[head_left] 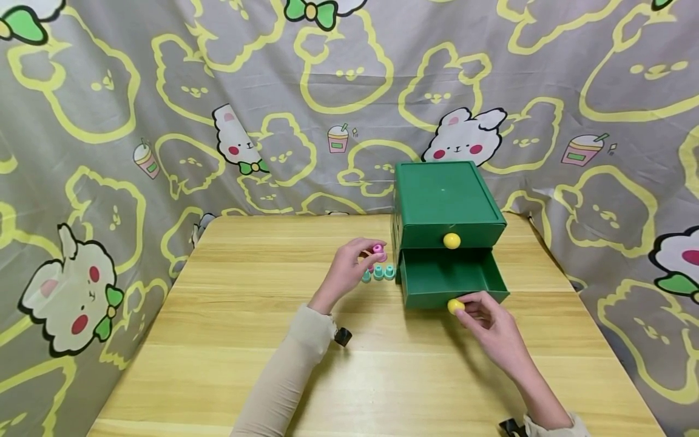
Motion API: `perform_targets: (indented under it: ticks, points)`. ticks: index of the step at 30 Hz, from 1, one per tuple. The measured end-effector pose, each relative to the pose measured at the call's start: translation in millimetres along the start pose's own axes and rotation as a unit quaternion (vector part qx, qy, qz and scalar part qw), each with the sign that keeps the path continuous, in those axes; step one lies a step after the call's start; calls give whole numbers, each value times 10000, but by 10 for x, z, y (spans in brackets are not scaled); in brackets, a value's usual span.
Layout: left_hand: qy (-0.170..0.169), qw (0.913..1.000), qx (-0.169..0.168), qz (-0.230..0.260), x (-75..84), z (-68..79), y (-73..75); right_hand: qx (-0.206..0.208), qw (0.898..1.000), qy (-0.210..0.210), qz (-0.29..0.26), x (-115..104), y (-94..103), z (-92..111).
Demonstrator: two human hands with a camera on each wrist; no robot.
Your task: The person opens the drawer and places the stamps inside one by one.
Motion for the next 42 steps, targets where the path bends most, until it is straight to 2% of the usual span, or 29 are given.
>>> perform_targets:
  ticks: [10,19,25,28,35,42]
  points:
    - [-479,9988,-9,83,336,-103,-144,-34,10000,49,-26,-9,-21,4]
    - [-852,9960,-217,142,574,-251,-375,-71,10000,-20,-7,-17,-31,6]
    - [-1099,9906,-748,-316,724,-397,-614,-81,10000,5,-31,-26,-28,10]
    - [-1005,9878,-1083,-497,743,-453,-733,-86,10000,21,-11,-31,-31,15]
    - [-857,9785,-1782,-585,799,-547,-962,-58,10000,-8,34,-11,-31,27]
    - [-809,9690,-2209,-748,814,-610,-1148,-32,10000,-15,72,3,-26,25]
Point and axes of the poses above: each hand's wrist, its own z-axis away from the middle knuckle, its own y-axis out of the back of the hand, x = y × z, the point moved 8 cm from there along -z, towards the middle knuckle, and after that the axes turned 9 degrees about -y, right-handed, at the moved point
